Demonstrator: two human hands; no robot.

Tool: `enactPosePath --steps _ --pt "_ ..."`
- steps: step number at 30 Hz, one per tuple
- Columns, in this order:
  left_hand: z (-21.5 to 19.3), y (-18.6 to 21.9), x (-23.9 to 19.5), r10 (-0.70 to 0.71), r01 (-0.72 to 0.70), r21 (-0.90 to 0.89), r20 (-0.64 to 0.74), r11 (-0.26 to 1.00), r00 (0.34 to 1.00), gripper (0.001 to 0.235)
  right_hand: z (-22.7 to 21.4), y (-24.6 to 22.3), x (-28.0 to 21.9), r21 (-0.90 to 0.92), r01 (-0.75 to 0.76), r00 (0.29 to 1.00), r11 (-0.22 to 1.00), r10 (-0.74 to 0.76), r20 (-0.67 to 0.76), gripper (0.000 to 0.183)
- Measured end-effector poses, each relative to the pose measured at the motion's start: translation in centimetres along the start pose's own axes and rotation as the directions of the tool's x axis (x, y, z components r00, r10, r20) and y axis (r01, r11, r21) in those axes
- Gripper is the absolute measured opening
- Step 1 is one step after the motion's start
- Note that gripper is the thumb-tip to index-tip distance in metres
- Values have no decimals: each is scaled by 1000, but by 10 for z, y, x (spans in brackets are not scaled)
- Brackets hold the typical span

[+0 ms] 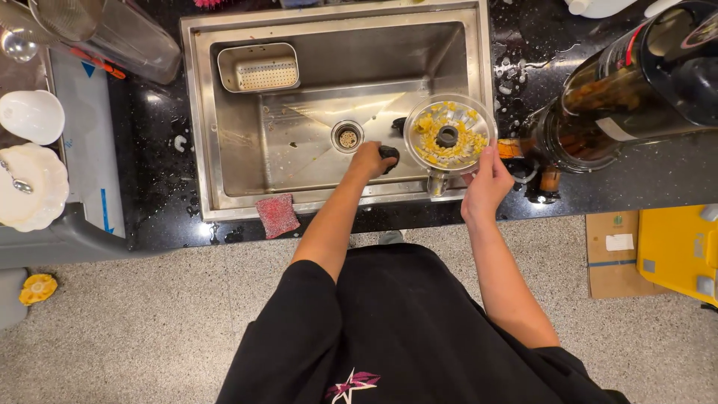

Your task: Dismantling a slow juicer, emptying the pulp filter into a trash bag, and washing the components in a sink.

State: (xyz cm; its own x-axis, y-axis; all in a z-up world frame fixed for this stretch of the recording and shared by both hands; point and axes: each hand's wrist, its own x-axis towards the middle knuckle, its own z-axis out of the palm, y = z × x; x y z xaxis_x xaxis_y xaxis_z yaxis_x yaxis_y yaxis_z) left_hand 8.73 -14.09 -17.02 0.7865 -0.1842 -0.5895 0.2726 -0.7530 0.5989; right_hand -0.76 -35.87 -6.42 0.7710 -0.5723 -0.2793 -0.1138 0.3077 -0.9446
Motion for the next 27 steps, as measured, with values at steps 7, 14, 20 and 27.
enactPosePath --steps 7,14,20,27 --pt "-5 -16 -27 191 -191 20 -217 981 957 54 -1 5 -4 4 3 998 1000 -3 55 44" --pt "-87 23 -148 150 -308 -217 -538 926 829 22 24 7 -15 -9 52 984 999 -50 169 45" --pt "-96 50 -170 599 -583 245 -579 774 552 28 48 20 -35 -157 132 950 979 -80 302 44" --pt "-78 47 -142 670 -517 430 -400 740 625 46 62 11 -53 -364 252 920 897 -105 377 43"
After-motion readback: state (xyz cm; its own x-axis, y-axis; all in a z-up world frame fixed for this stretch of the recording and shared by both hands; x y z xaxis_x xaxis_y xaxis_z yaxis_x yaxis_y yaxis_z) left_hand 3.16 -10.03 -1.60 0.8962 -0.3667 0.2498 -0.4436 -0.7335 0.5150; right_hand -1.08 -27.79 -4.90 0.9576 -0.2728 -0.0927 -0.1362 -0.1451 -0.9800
